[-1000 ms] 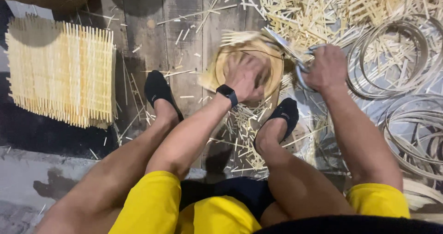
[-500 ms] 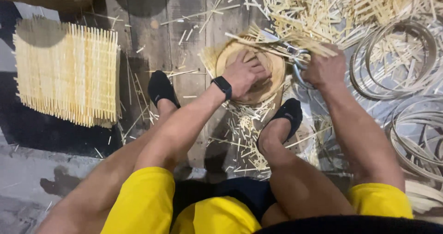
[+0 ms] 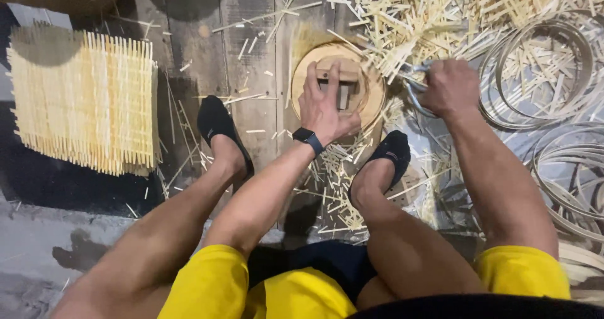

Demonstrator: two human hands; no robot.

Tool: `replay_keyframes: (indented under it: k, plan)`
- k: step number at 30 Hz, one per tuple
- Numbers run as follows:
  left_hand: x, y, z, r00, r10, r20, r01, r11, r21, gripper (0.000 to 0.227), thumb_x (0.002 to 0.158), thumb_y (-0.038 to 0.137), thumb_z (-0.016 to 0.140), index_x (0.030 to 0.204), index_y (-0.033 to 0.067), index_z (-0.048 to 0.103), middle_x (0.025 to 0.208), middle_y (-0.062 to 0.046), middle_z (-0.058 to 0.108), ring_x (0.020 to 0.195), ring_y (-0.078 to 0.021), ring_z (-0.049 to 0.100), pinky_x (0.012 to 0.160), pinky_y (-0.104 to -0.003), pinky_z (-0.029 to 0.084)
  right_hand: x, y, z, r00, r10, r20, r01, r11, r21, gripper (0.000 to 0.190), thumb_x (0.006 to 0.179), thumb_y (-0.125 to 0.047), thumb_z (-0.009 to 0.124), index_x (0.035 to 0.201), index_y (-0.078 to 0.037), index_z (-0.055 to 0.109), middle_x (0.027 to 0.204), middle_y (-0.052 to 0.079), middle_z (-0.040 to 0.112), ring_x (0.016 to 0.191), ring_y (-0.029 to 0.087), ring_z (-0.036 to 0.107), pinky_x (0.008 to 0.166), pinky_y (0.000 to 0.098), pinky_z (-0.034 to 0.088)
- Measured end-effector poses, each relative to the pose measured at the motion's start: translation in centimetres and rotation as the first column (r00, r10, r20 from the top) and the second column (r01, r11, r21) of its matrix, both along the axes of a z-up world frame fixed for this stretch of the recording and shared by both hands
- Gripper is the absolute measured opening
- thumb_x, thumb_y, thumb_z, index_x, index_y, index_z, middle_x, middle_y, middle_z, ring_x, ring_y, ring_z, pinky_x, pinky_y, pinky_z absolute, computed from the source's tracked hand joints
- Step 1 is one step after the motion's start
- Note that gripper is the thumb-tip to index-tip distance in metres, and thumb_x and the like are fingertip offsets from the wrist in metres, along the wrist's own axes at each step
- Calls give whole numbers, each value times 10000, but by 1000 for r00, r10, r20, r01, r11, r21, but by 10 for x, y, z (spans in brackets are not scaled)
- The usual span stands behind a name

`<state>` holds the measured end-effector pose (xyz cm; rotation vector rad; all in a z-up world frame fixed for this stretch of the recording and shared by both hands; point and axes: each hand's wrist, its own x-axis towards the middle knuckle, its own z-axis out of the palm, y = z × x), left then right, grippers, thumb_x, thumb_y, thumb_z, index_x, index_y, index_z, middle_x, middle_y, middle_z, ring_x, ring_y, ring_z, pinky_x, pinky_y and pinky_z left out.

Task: Assembling bamboo steamer baskets by weaving and cutting thin bamboo strips into a circular frame.

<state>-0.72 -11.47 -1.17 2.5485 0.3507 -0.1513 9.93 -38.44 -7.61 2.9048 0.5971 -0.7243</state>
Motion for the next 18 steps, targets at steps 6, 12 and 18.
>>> replay_keyframes:
  k: [6,12,18]
  plan:
    - [4,9,4,972,-229,54,232,972,-46,1204,509,353,883,1549,236,287,1546,-312,245,1396,-530,368,1049,-632,408,5,22,24,960,160,231,-157,987,-30,754,821,-747,697,983,-11,665,894,146,592,876,265,571,749,405,497]
    - [8,20,4,924,-381,-26,378,923,-79,1229,437,236,913,1513,352,330,1571,-260,243,1392,-484,371,1039,-637,347,3,2,14,994,-14,-110,8,999,-54,683,954,-696,630,1028,-19,660,959,170,596,897,291,582,756,441,506]
    - [3,22,-14,905,-412,-106,418,908,36,1234,447,211,919,1514,427,339,1575,-211,263,1423,-451,365,1015,-608,324,5,28,20,969,138,203,-140,990,-4,579,848,-596,699,945,-26,676,839,132,585,786,263,582,695,410,510]
